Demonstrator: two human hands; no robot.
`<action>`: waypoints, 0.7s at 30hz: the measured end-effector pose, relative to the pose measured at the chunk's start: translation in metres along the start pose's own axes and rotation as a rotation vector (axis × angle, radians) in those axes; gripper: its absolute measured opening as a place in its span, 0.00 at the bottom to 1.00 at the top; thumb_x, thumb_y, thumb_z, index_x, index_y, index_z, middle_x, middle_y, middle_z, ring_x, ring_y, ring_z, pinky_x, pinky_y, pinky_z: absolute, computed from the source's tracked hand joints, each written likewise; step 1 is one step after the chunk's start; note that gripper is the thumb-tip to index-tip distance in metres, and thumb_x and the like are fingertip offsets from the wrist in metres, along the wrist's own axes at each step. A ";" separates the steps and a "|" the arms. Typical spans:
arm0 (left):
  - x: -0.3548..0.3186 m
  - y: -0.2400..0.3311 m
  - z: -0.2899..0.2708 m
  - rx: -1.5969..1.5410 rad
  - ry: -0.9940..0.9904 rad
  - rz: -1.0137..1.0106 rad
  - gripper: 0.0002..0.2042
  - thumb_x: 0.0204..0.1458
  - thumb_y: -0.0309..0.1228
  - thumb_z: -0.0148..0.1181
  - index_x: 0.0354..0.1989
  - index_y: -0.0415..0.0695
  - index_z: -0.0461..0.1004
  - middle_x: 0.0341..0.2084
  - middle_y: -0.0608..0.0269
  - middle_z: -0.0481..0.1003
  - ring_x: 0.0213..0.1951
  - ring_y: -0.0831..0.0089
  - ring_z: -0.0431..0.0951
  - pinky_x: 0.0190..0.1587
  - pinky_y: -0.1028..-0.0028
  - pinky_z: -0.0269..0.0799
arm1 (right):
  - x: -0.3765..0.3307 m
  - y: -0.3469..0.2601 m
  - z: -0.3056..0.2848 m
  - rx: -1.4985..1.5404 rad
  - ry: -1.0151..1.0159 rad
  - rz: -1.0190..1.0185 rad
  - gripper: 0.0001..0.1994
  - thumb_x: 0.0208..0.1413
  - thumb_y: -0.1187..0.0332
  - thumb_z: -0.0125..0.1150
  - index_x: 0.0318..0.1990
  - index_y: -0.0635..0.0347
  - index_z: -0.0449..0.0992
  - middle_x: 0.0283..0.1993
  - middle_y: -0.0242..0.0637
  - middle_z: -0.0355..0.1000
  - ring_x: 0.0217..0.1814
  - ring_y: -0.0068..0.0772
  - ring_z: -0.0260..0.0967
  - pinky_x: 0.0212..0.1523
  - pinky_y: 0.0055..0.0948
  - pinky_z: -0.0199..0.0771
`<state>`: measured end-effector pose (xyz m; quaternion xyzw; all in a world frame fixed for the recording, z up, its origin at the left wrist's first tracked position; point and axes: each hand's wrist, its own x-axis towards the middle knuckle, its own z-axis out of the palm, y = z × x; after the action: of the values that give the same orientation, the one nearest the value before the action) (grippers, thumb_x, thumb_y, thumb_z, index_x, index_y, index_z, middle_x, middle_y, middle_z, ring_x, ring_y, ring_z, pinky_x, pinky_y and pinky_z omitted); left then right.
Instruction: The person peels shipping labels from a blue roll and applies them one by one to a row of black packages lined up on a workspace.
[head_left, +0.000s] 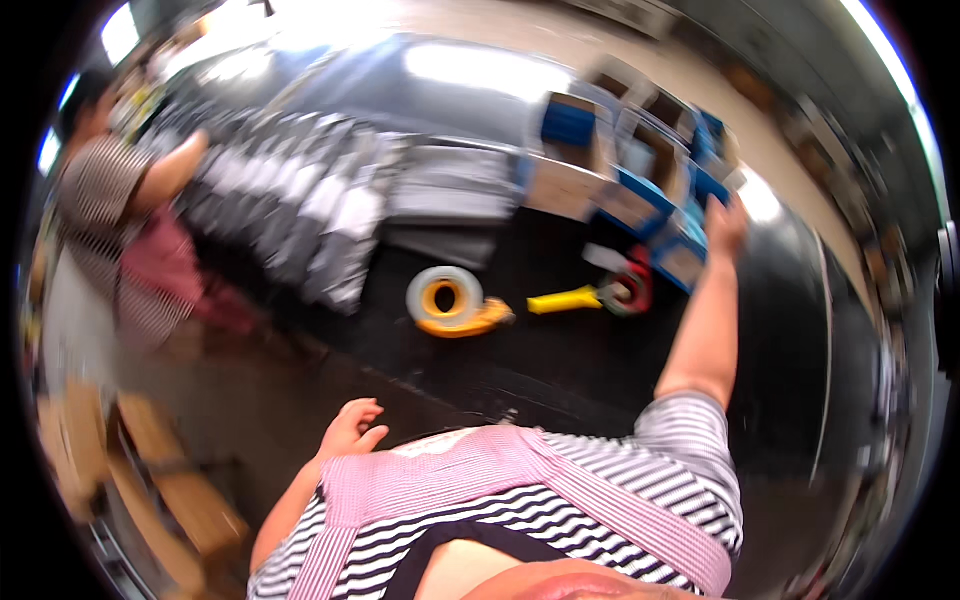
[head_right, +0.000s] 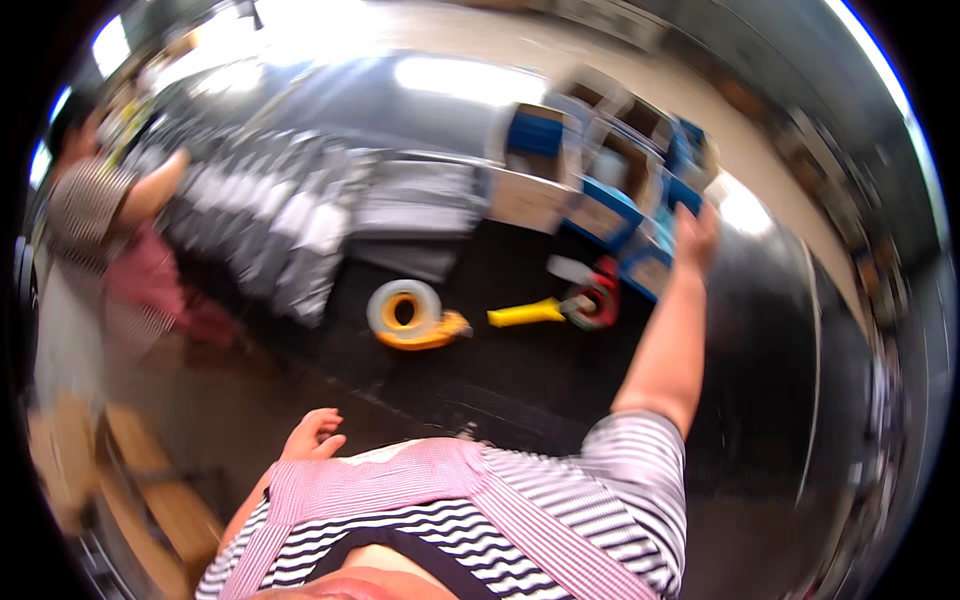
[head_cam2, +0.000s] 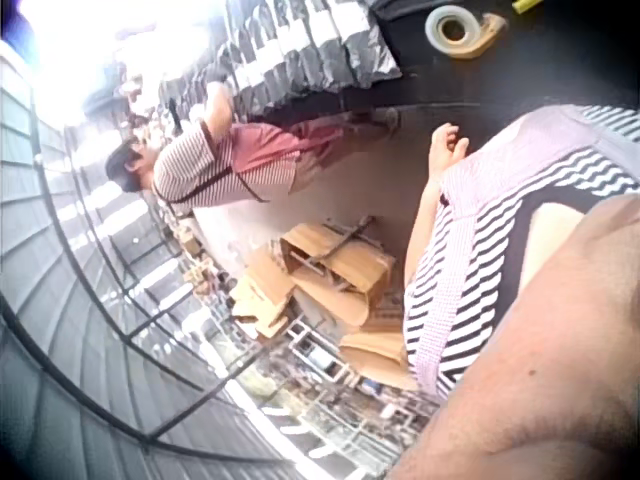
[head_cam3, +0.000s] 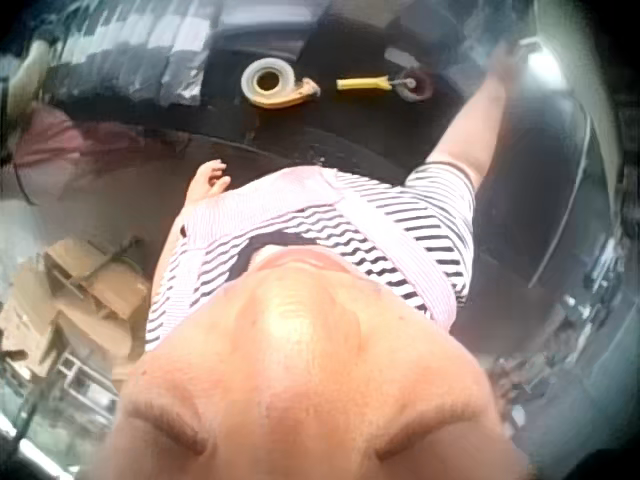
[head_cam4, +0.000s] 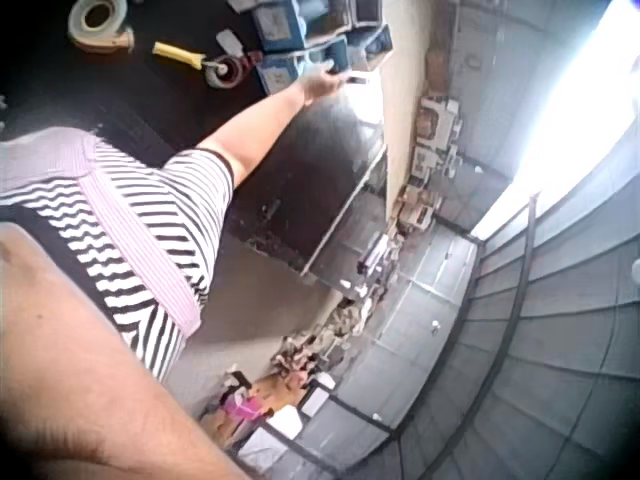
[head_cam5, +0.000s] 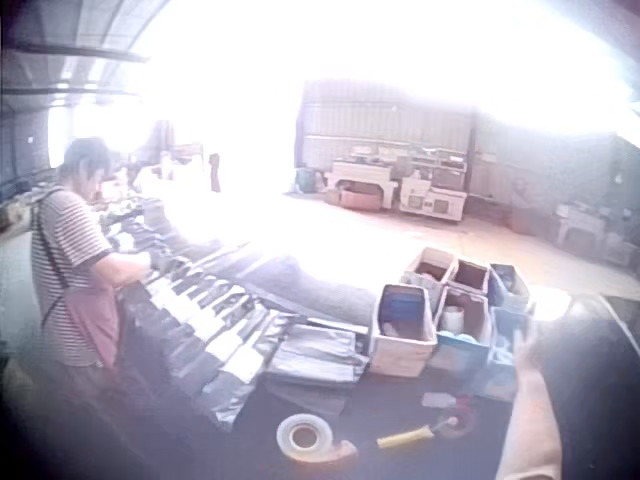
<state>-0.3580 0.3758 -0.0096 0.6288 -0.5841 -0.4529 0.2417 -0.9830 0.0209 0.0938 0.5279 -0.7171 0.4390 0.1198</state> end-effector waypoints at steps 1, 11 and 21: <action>-0.005 -0.013 -0.004 0.002 0.004 0.033 0.19 0.51 0.34 0.65 0.50 0.42 0.72 0.53 0.54 0.68 0.48 0.66 0.75 0.49 0.70 0.73 | -0.027 -0.015 -0.011 0.103 0.051 0.027 0.24 0.57 0.61 0.59 0.58 0.64 0.70 0.59 0.49 0.70 0.62 0.46 0.66 0.63 0.38 0.62; -0.131 -0.102 -0.092 -0.022 0.066 -0.039 0.20 0.54 0.40 0.61 0.51 0.42 0.71 0.56 0.54 0.66 0.54 0.60 0.71 0.55 0.65 0.70 | -0.363 -0.286 0.004 1.007 -0.478 0.014 0.09 0.62 0.78 0.51 0.47 0.64 0.74 0.43 0.36 0.74 0.46 0.26 0.72 0.51 0.23 0.70; -0.305 -0.244 -0.226 -0.163 0.421 -0.244 0.19 0.54 0.38 0.62 0.51 0.42 0.72 0.52 0.55 0.68 0.51 0.64 0.73 0.52 0.68 0.73 | -0.604 -0.521 0.018 1.039 -1.522 -0.116 0.07 0.59 0.79 0.57 0.44 0.64 0.75 0.37 0.32 0.76 0.40 0.20 0.72 0.44 0.19 0.71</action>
<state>-0.0117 0.6649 -0.0186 0.7534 -0.4025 -0.3833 0.3515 -0.2783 0.3711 -0.0387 0.6967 -0.2878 0.2335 -0.6143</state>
